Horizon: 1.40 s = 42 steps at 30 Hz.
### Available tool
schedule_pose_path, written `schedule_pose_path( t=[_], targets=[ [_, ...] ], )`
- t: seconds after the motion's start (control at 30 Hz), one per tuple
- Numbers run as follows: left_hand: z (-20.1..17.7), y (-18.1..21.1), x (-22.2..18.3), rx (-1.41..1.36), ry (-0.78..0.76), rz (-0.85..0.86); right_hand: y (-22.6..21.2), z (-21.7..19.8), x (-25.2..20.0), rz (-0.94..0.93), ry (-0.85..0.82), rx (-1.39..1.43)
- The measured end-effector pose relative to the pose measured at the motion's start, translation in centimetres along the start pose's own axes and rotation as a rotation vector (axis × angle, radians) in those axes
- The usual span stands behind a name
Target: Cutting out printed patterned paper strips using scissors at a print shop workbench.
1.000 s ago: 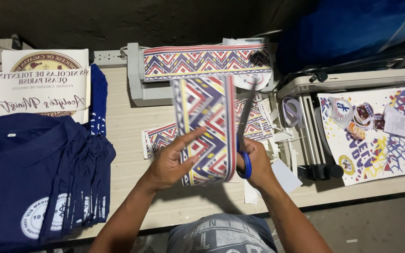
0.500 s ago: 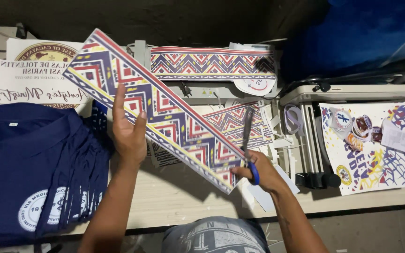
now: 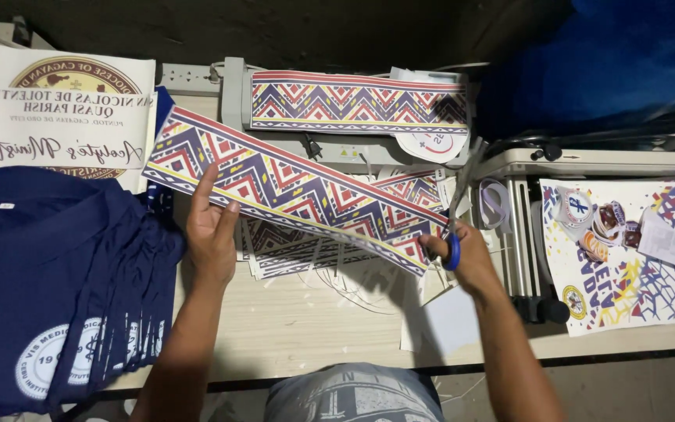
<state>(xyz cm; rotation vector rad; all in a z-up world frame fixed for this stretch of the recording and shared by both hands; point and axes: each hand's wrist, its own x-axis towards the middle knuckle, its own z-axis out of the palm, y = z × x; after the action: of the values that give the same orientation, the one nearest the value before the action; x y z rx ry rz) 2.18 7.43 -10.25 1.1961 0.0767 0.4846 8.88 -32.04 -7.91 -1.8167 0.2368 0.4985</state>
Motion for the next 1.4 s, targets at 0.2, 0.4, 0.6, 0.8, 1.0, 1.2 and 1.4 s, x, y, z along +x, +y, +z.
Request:
schedule_pose_path(
  t=[0.2,0.4,0.6,0.8,1.0,1.2,1.4],
  targets=[
    [-1.0,-0.8,1.7,-0.094,-0.023,-0.08,-1.1,-3.5,3.4,0.006,-0.15,-0.125],
    [-1.3,-2.9,2.8,-0.056,-0.035,-0.167,0.1,-4.8,8.7,-0.089,-0.017,0.129],
    [-1.9,-6.9,4.5,0.051,-0.033,-0.256,-1.6,-5.9,13.9,-0.114,0.041,0.074],
    [0.6,-6.6,8.1,0.252,0.007,-0.336,-3.6,-6.7,18.7,-0.177,0.108,-0.159],
    [1.3,-3.4,9.8,0.333,0.157,-0.187,-4.3,-3.8,14.7,-0.157,0.017,-0.342],
    [7.0,5.7,8.9,0.271,-0.397,-0.178,-9.4,-1.8,9.0,-0.489,-0.144,0.023],
    [10.2,7.4,8.7,0.309,-0.745,-0.05,-16.0,-0.7,3.1,-0.673,-0.276,0.059]
  ],
)
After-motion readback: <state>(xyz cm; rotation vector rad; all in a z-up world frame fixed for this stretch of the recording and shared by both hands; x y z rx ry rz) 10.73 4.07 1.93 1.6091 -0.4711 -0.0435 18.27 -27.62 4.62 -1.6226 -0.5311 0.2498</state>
